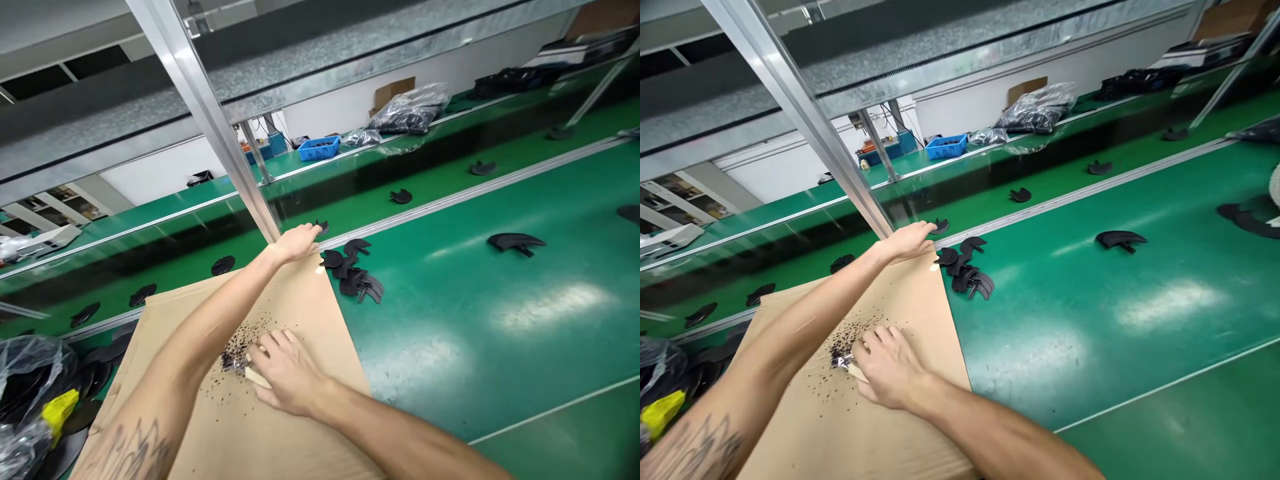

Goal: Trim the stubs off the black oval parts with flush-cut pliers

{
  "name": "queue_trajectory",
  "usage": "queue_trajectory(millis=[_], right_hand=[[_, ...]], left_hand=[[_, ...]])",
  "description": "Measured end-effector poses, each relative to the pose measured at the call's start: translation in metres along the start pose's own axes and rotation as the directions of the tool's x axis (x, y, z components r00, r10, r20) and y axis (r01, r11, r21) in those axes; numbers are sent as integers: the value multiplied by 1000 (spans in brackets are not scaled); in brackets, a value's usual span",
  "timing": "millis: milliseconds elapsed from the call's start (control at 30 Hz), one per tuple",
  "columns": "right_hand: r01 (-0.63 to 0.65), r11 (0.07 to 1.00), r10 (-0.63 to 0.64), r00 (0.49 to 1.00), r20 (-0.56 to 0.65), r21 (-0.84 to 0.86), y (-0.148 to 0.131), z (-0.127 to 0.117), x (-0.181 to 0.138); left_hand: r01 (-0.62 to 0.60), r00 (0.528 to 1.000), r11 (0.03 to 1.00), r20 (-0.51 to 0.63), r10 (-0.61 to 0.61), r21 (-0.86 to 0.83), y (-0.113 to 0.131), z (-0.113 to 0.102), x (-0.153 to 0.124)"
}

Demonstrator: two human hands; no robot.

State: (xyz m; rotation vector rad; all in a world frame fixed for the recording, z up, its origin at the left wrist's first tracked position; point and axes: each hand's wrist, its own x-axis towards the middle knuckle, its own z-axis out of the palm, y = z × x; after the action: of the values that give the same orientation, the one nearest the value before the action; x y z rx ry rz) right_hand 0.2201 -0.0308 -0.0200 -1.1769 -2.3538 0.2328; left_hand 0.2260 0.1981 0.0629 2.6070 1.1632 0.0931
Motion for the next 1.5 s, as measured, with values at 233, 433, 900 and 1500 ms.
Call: queue_trajectory(millis=[233, 433, 900, 1500], right_hand=[[99, 990, -90, 992, 87, -96, 4, 6, -2], [138, 989, -134, 989, 63, -60, 5, 15, -4], [131, 991, -131, 991, -3, 16, 12, 28, -6], [-17, 996, 16, 1000, 12, 90, 6, -5, 0]], left_hand=[[248, 957, 959, -117, -265, -140, -1, 43, 50], [332, 926, 915, -104, -362, -229, -9, 60, 65], [255, 920, 915, -213, -330, -314, -4, 71, 70], [-339, 857, 701, -513, -44, -627, -5, -3, -95]])
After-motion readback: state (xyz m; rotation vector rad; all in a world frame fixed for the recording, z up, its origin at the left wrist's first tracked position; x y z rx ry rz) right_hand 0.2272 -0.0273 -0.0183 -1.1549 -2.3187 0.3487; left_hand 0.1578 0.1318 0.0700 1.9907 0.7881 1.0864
